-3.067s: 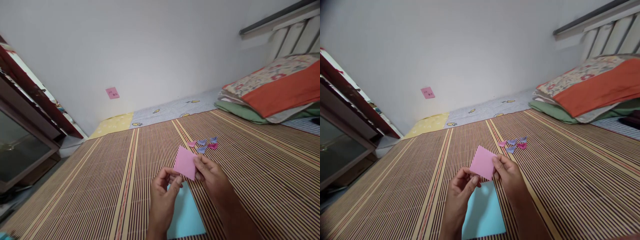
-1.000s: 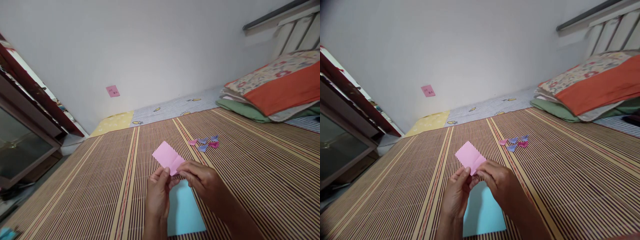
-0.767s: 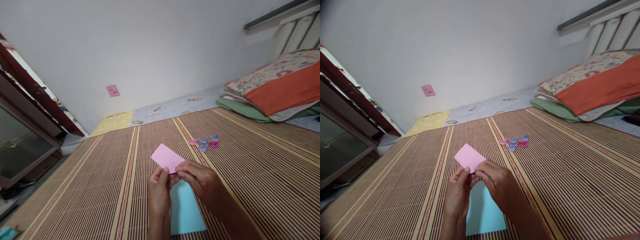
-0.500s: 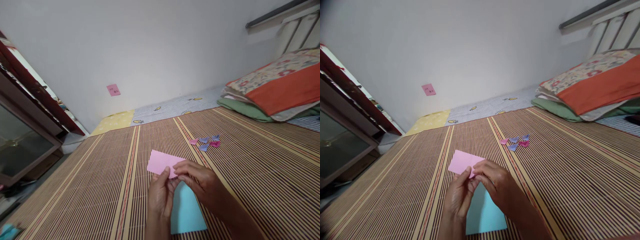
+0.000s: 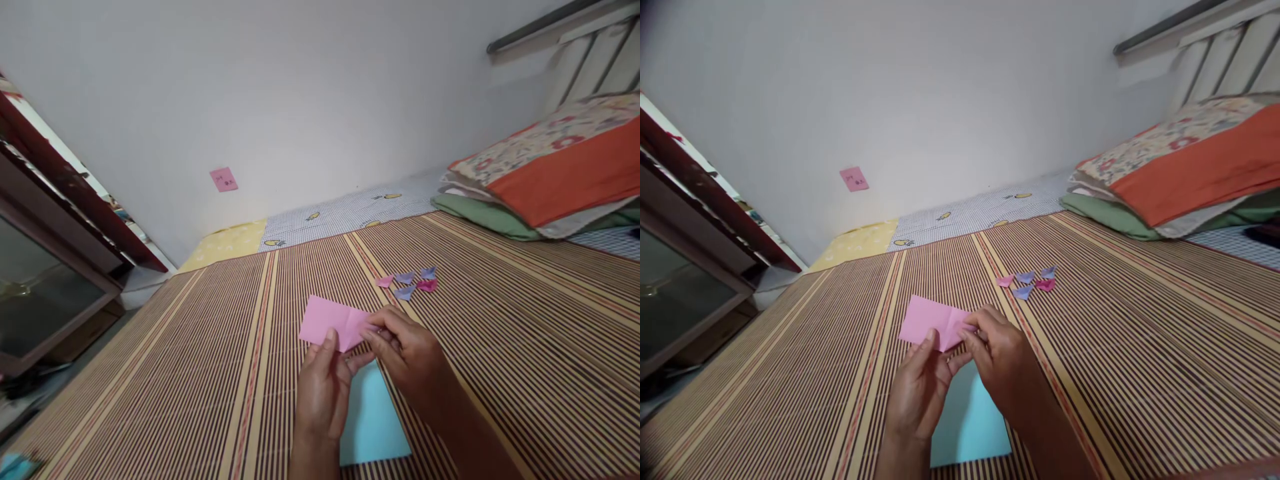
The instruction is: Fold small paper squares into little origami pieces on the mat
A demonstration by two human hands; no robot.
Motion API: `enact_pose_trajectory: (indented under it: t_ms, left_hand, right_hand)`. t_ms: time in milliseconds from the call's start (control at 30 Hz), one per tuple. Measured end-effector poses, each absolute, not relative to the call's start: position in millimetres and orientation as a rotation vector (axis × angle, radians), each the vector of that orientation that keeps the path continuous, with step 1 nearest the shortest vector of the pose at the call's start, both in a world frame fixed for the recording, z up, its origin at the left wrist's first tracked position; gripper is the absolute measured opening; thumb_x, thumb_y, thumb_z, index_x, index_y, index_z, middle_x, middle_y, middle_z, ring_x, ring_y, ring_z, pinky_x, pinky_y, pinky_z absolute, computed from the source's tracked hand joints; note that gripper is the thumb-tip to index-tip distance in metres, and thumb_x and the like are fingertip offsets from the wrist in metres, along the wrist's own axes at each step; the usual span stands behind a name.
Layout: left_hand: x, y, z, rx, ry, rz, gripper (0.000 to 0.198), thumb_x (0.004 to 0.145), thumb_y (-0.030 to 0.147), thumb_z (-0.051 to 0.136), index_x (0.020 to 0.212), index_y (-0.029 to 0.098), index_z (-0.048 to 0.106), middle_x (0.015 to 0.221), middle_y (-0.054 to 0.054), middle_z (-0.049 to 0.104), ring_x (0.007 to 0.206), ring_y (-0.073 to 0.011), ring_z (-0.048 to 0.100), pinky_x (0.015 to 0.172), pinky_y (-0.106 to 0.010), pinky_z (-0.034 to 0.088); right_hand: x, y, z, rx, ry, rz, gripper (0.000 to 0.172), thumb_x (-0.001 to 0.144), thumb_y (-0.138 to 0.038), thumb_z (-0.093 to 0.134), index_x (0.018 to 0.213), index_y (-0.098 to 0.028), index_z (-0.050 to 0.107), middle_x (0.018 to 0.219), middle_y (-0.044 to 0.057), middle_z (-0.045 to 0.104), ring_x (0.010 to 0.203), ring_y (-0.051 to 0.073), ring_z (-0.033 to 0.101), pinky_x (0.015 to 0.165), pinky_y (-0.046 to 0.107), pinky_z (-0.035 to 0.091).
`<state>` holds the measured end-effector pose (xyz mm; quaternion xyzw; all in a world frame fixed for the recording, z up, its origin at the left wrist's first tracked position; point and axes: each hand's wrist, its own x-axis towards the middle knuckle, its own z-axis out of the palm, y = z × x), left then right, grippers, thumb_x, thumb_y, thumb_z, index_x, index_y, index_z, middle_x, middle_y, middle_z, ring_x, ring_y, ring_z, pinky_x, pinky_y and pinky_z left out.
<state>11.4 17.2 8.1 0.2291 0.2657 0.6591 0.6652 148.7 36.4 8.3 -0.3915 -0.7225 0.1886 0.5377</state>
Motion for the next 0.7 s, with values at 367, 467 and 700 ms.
enact_pose_trajectory:
  t_ms: [367,467,700]
  left_hand:
    - [13.5,12.4,2.9,0.640,0.658,1.461,0.032,0.075,0.017,0.088,0.105,0.017,0.076,0.106,-0.011,0.080,0.114,-0.0321,0.070,0.099,-0.050,0.055]
    - [15.3,13.5,3.1,0.683,0.659,1.454,0.051,0.076,0.021,0.087,0.124,0.018,0.071,0.111,-0.013,0.080,0.118,-0.0344,0.069,0.100,-0.050,0.055]
    - [16.1,16.4,7.1,0.640,0.638,1.441,0.064,0.077,0.023,0.088,0.136,0.016,0.065,0.113,-0.015,0.079,0.112,-0.0350,0.072,0.098,-0.050,0.056]
  right_hand:
    - [150.0,37.8,1.9,-1.071,-1.633,0.462,0.016,0.096,-0.023,0.057,0.083,-0.019,0.064,0.078,0.002,0.065,0.071,0.019,0.061,0.065,0.029,0.043]
    - [148.2,38.8,0.6,-1.072,-1.622,0.440,0.015,0.096,-0.022,0.057,0.083,-0.019,0.063,0.077,0.001,0.063,0.071,0.019,0.060,0.066,0.030,0.042]
    - [143.5,37.8,5.0,-1.077,-1.554,0.299,0.011,0.095,-0.021,0.062,0.084,-0.020,0.061,0.084,0.002,0.058,0.078,0.020,0.059,0.071,0.032,0.044]
